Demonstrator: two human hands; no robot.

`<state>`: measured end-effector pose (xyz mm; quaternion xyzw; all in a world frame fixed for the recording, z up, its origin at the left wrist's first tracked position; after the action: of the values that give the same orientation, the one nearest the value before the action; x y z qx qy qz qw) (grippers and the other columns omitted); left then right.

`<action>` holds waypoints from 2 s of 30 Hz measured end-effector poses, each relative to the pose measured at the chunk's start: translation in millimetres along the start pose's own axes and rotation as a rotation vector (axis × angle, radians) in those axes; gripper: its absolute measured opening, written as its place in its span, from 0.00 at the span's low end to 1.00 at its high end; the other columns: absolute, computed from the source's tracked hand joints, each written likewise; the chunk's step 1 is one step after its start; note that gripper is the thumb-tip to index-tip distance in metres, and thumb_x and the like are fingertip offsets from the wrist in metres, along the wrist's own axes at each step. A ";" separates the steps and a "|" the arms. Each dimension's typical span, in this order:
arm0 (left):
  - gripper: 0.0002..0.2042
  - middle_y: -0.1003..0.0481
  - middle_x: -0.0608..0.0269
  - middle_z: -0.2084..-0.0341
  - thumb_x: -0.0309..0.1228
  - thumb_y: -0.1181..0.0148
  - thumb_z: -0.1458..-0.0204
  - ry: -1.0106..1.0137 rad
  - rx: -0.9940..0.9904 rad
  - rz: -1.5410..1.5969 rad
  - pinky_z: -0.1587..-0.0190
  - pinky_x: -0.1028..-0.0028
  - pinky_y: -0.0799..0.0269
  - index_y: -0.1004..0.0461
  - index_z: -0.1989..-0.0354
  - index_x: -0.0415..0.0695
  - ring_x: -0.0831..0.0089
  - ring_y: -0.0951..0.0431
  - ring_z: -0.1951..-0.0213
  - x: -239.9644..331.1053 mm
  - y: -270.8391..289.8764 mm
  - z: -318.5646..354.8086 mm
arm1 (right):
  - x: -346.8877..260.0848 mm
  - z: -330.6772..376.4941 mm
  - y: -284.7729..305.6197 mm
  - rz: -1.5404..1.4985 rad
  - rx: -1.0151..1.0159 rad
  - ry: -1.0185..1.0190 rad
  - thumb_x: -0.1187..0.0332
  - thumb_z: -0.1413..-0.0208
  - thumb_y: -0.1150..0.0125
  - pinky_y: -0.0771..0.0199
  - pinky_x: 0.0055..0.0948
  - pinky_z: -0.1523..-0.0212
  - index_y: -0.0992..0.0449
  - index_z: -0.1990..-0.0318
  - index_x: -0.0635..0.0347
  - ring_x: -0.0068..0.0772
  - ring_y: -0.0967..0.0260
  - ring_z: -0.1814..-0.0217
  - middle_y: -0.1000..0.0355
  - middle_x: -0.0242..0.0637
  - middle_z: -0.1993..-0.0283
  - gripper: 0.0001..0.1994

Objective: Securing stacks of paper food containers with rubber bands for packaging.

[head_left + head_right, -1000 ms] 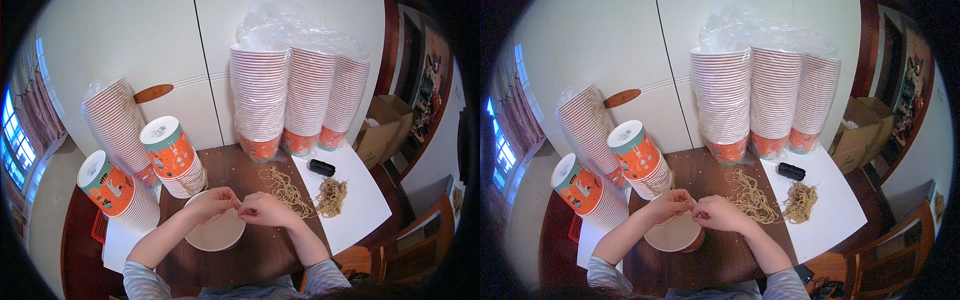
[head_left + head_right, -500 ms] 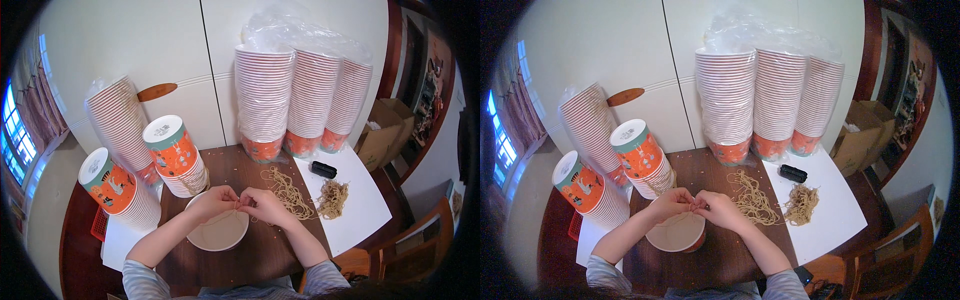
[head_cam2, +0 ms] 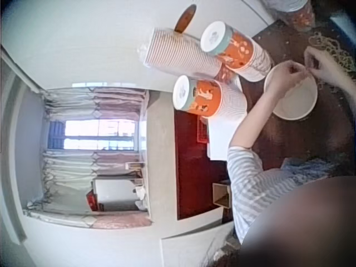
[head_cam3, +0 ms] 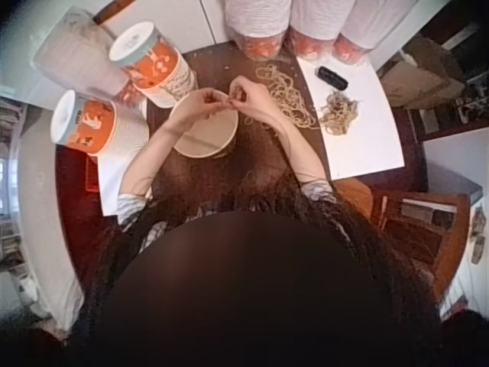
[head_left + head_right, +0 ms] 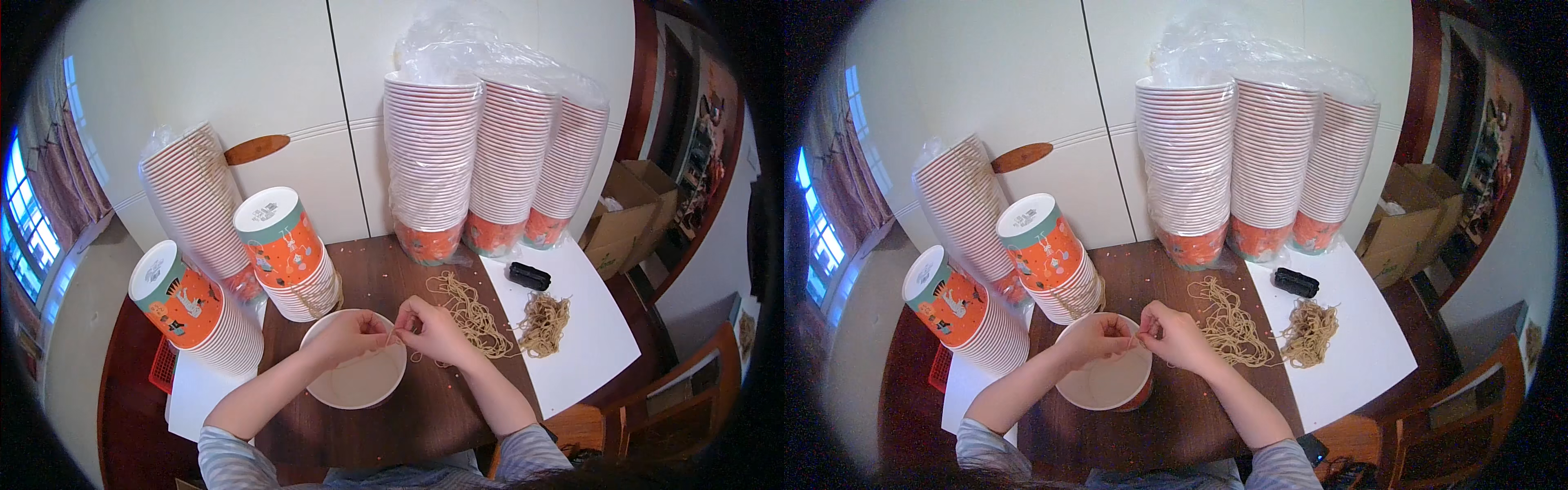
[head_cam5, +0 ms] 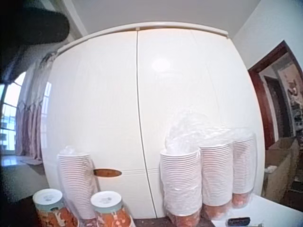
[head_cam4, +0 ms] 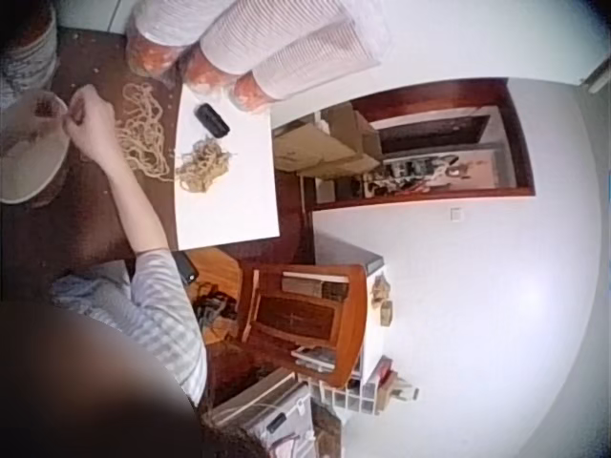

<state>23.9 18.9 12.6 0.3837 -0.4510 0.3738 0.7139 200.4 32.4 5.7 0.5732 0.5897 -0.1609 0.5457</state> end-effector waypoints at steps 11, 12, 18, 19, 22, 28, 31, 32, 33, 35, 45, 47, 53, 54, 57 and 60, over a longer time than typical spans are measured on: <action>0.08 0.30 0.69 0.82 0.30 0.39 0.56 -0.109 0.019 -0.082 0.76 0.82 0.36 0.29 0.74 0.39 0.84 0.32 0.78 -9.2 -10.6 -2.3 | 9.5 0.3 2.3 -0.092 -0.081 -0.074 0.75 0.59 0.40 0.38 0.15 0.76 0.36 0.70 0.59 0.12 0.39 0.75 0.34 0.24 0.76 0.10; 0.08 0.30 0.69 0.82 0.30 0.39 0.56 -0.108 0.020 -0.082 0.76 0.82 0.36 0.29 0.74 0.39 0.84 0.32 0.78 -11.0 -10.5 -3.0 | 10.9 0.1 1.9 -0.139 -0.102 -0.090 0.75 0.59 0.40 0.39 0.14 0.76 0.36 0.70 0.59 0.11 0.40 0.75 0.34 0.23 0.75 0.10; 0.08 0.29 0.69 0.83 0.30 0.40 0.56 -0.130 0.010 -0.027 0.76 0.82 0.36 0.28 0.76 0.38 0.85 0.32 0.79 -16.3 -10.5 -5.6 | 15.5 -1.3 -1.2 -0.276 -0.157 -0.129 0.78 0.57 0.42 0.41 0.12 0.76 0.37 0.70 0.59 0.09 0.41 0.75 0.35 0.23 0.75 0.09; 0.08 0.29 0.69 0.82 0.31 0.40 0.56 -0.124 0.011 -0.030 0.76 0.82 0.36 0.28 0.75 0.38 0.85 0.32 0.78 -16.3 -10.6 -5.6 | 16.3 -1.4 -1.6 -0.306 -0.169 -0.139 0.78 0.56 0.42 0.42 0.11 0.76 0.37 0.70 0.59 0.09 0.41 0.75 0.35 0.23 0.75 0.09; 0.09 0.28 0.68 0.81 0.31 0.40 0.56 -0.146 0.009 -0.055 0.75 0.82 0.35 0.27 0.74 0.37 0.85 0.31 0.78 -12.8 -11.0 -3.3 | 23.0 -1.5 -3.9 -0.365 -0.176 -0.153 0.79 0.56 0.43 0.42 0.11 0.77 0.37 0.70 0.59 0.09 0.41 0.75 0.35 0.23 0.75 0.09; 0.08 0.27 0.68 0.80 0.31 0.40 0.56 -0.177 0.042 -0.104 0.73 0.82 0.34 0.26 0.74 0.37 0.85 0.30 0.76 -13.8 -11.5 -2.9 | 22.4 -1.7 -2.7 -0.404 -0.196 -0.168 0.78 0.55 0.43 0.43 0.11 0.78 0.37 0.70 0.59 0.08 0.42 0.76 0.37 0.22 0.77 0.09; 0.09 0.27 0.67 0.80 0.32 0.40 0.56 -0.201 0.042 -0.064 0.73 0.81 0.33 0.26 0.74 0.37 0.85 0.30 0.76 -13.9 -12.1 -3.0 | 24.1 -2.0 -3.5 -0.442 -0.193 -0.161 0.78 0.55 0.42 0.44 0.10 0.78 0.37 0.70 0.59 0.08 0.42 0.76 0.37 0.22 0.77 0.09; 0.09 0.27 0.67 0.80 0.32 0.40 0.56 -0.195 0.045 -0.058 0.73 0.81 0.33 0.26 0.74 0.37 0.84 0.30 0.76 -14.2 -11.9 -2.9 | 23.5 -2.2 -3.8 -0.441 -0.193 -0.161 0.78 0.55 0.42 0.44 0.10 0.78 0.37 0.70 0.59 0.08 0.42 0.76 0.37 0.22 0.77 0.09; 0.09 0.27 0.67 0.80 0.32 0.40 0.56 -0.195 0.045 -0.057 0.73 0.81 0.33 0.26 0.74 0.37 0.84 0.30 0.76 -13.7 -11.8 -2.7 | 23.0 -2.4 -3.9 -0.440 -0.190 -0.162 0.78 0.55 0.42 0.44 0.10 0.78 0.37 0.70 0.59 0.08 0.42 0.76 0.37 0.21 0.77 0.09; 0.08 0.27 0.67 0.81 0.30 0.41 0.57 -0.197 0.062 -0.145 0.73 0.81 0.33 0.26 0.74 0.37 0.84 0.30 0.76 -12.1 -11.6 -2.2 | 23.0 -2.7 -4.3 -0.438 -0.187 -0.162 0.78 0.55 0.42 0.44 0.10 0.78 0.37 0.70 0.59 0.08 0.42 0.76 0.37 0.21 0.77 0.09; 0.06 0.26 0.65 0.80 0.26 0.43 0.58 -0.318 0.172 -0.329 0.73 0.79 0.33 0.25 0.72 0.38 0.82 0.29 0.77 -12.3 -8.5 -1.6 | 28.9 -2.4 -6.6 -0.411 -0.175 -0.148 0.79 0.56 0.43 0.42 0.10 0.77 0.36 0.70 0.58 0.09 0.40 0.75 0.35 0.22 0.76 0.09; 0.05 0.26 0.65 0.79 0.24 0.44 0.57 -0.333 0.181 -0.255 0.74 0.80 0.33 0.25 0.71 0.38 0.83 0.29 0.77 -13.3 -8.9 -2.1 | 28.7 -2.6 -6.5 -0.406 -0.176 -0.147 0.79 0.56 0.43 0.42 0.11 0.76 0.36 0.70 0.58 0.09 0.40 0.75 0.35 0.22 0.76 0.09; 0.04 0.28 0.67 0.78 0.22 0.45 0.55 -0.185 0.081 0.014 0.74 0.83 0.34 0.29 0.70 0.37 0.84 0.30 0.76 -21.5 -6.5 -7.4 | 24.3 -2.7 -4.1 -0.297 -0.154 -0.132 0.78 0.57 0.42 0.41 0.11 0.77 0.36 0.70 0.59 0.09 0.40 0.75 0.36 0.22 0.77 0.09; 0.04 0.28 0.67 0.78 0.22 0.45 0.55 -0.185 0.081 0.013 0.74 0.83 0.34 0.29 0.70 0.37 0.84 0.30 0.76 -20.4 -6.6 -7.3 | 22.5 -2.8 -3.7 -0.295 -0.144 -0.125 0.78 0.57 0.42 0.41 0.11 0.77 0.36 0.70 0.59 0.09 0.40 0.75 0.36 0.22 0.77 0.09; 0.04 0.28 0.67 0.78 0.22 0.44 0.55 -0.188 0.078 0.060 0.74 0.83 0.34 0.29 0.70 0.37 0.83 0.30 0.76 -17.2 -6.6 -6.9 | 21.4 -2.8 -3.0 -0.287 -0.135 -0.113 0.78 0.57 0.41 0.40 0.12 0.76 0.36 0.70 0.59 0.09 0.40 0.75 0.36 0.23 0.77 0.09; 0.04 0.28 0.67 0.78 0.22 0.44 0.55 -0.187 0.067 0.095 0.74 0.84 0.34 0.29 0.70 0.37 0.83 0.30 0.76 -17.3 -7.1 -7.3 | 22.3 -2.6 -3.6 -0.291 -0.128 -0.106 0.78 0.56 0.41 0.40 0.12 0.76 0.36 0.70 0.60 0.09 0.39 0.75 0.35 0.23 0.77 0.09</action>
<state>27.4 19.2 -7.2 0.4187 -0.5205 0.3847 0.6370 201.7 44.6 -13.4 0.4366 0.6458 -0.2302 0.5825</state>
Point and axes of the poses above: each hand's wrist, its own z-axis away from the middle knuckle, its own y-axis out of the back of the hand, x = y × z, the point moved 1 cm from there along -z, towards the middle knuckle
